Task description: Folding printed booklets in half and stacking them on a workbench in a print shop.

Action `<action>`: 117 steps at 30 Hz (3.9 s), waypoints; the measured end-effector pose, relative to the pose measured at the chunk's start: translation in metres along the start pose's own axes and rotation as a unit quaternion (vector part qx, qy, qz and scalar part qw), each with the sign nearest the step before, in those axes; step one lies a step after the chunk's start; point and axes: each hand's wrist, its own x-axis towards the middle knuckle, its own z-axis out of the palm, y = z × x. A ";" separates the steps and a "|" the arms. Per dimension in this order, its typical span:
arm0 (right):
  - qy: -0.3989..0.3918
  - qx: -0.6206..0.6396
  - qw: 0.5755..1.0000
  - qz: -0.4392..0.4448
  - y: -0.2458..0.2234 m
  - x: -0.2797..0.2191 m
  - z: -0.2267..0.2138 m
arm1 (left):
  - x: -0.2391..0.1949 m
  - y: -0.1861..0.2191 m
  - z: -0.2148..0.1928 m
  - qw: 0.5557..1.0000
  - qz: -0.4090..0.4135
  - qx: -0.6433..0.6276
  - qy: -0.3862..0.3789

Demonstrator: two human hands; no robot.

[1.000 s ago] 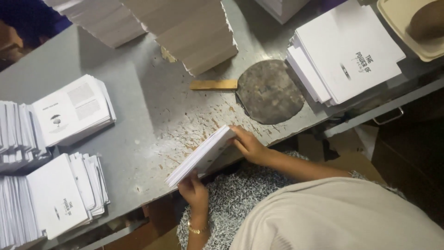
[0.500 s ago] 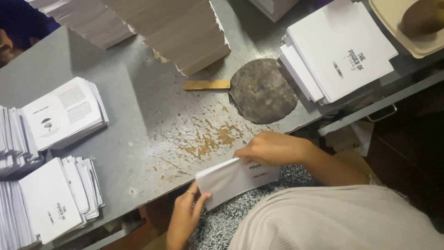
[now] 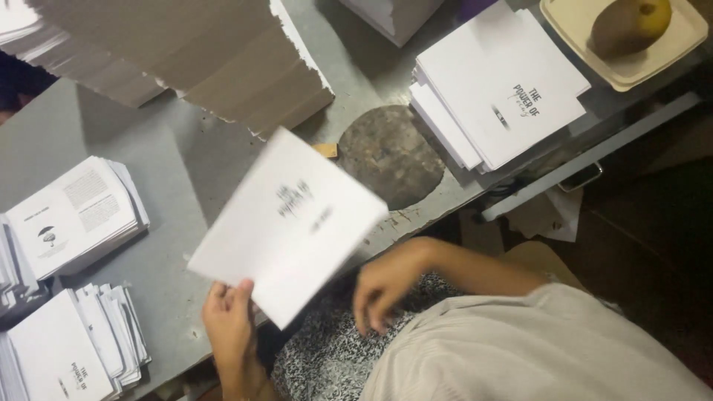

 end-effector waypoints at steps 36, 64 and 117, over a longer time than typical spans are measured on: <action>0.363 -0.002 0.924 0.118 0.094 0.002 -0.025 | 0.036 0.018 0.377 0.940 -0.002 0.045 -0.338; 0.353 -0.101 0.895 0.254 0.071 0.038 -0.002 | 0.044 -0.003 0.250 0.866 -0.100 -0.011 -0.490; 0.339 0.056 0.925 0.160 0.069 0.080 -0.002 | 0.115 -0.121 -0.315 0.720 0.209 0.490 0.445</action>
